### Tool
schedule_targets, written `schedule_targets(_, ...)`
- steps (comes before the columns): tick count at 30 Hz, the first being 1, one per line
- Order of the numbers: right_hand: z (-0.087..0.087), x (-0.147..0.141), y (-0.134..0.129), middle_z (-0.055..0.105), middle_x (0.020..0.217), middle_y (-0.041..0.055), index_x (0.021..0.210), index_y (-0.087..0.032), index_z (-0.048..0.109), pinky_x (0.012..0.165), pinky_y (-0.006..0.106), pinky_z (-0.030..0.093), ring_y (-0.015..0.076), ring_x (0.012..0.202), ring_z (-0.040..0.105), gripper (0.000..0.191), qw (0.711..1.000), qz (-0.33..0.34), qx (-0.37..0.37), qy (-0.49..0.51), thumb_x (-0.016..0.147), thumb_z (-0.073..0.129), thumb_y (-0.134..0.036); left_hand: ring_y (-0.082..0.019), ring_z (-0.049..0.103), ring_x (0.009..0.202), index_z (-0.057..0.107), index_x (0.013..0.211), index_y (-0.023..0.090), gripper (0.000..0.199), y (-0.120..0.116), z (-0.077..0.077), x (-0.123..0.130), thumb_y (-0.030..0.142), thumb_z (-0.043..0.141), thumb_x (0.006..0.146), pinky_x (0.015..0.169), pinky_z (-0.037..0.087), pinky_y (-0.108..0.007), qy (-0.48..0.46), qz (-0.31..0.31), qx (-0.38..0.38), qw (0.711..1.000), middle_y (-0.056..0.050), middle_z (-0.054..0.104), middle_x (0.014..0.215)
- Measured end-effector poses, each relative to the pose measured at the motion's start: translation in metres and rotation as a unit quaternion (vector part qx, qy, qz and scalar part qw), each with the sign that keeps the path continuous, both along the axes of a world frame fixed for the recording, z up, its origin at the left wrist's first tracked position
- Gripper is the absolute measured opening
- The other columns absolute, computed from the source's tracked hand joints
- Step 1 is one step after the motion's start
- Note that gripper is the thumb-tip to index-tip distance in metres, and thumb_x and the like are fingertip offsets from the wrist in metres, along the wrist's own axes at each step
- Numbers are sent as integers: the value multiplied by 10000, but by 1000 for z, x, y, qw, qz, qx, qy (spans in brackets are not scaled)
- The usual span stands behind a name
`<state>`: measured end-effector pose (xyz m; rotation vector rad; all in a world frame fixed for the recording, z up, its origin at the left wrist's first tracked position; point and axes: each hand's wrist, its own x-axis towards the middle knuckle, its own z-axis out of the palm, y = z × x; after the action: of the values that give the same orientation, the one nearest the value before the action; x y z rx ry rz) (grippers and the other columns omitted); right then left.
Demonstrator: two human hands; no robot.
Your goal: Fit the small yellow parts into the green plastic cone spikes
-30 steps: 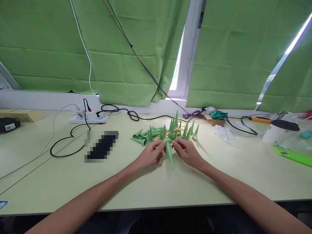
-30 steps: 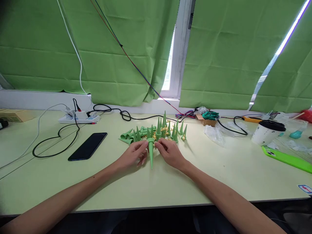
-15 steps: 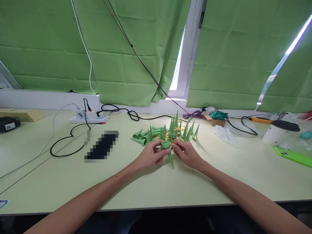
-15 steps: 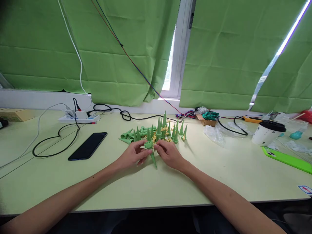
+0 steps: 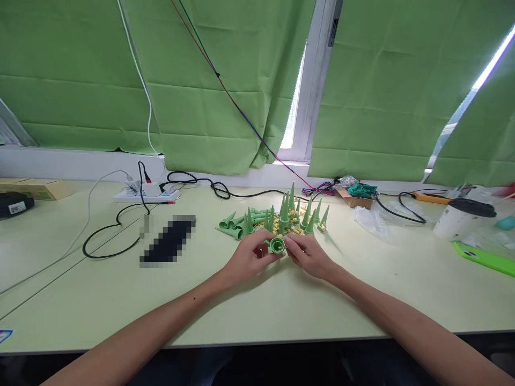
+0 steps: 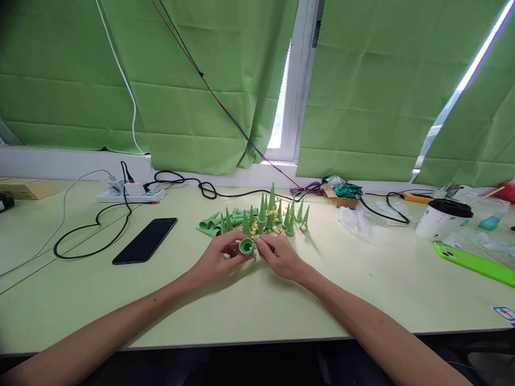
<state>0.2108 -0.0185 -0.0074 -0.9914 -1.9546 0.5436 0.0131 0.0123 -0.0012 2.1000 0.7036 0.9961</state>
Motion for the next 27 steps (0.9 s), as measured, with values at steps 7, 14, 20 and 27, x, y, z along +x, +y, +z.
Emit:
schedule_targets(7, 0, -1, 0, 379, 496, -45, 586, -205, 331, 524, 265, 267, 98, 482, 323, 455, 1000, 0, -11, -15, 1016, 347, -353, -65, 447, 576, 662, 958, 170, 113, 3, -6, -4, 160, 596, 866, 533, 389, -198, 8, -25, 172, 985, -7, 533, 827)
schedule_targets(14, -1, -1, 1, 372, 488, -45, 573, -205, 325, 517, 263, 268, 97, 475, 320, 465, 1000, -5, -12, -18, 1011, 348, -359, -81, 464, 584, 671, 999, 178, 165, 4, -7, -6, 161, 542, 897, 544, 399, -205, 48, -17, 224, 973, -19, 559, 818)
schedule_targets(20, 2, -1, -1, 422, 509, -36, 588, -203, 375, 539, 258, 309, 103, 500, 364, 498, 1000, -7, -2, -4, 1029, 343, -432, -94, 464, 574, 632, 1010, 196, 168, 3, -7, -5, 191, 547, 865, 566, 406, -221, 62, 29, 175, 982, -1, 570, 773)
schedule_targets(27, 1, 0, -1, 444, 540, -30, 635, -204, 434, 537, 259, 312, 111, 517, 383, 461, 999, -32, 24, 9, 1025, 377, -441, -68, 425, 515, 519, 965, 199, 97, 1, -2, -2, 217, 540, 872, 489, 356, -193, 21, 46, 66, 997, 32, 540, 749)
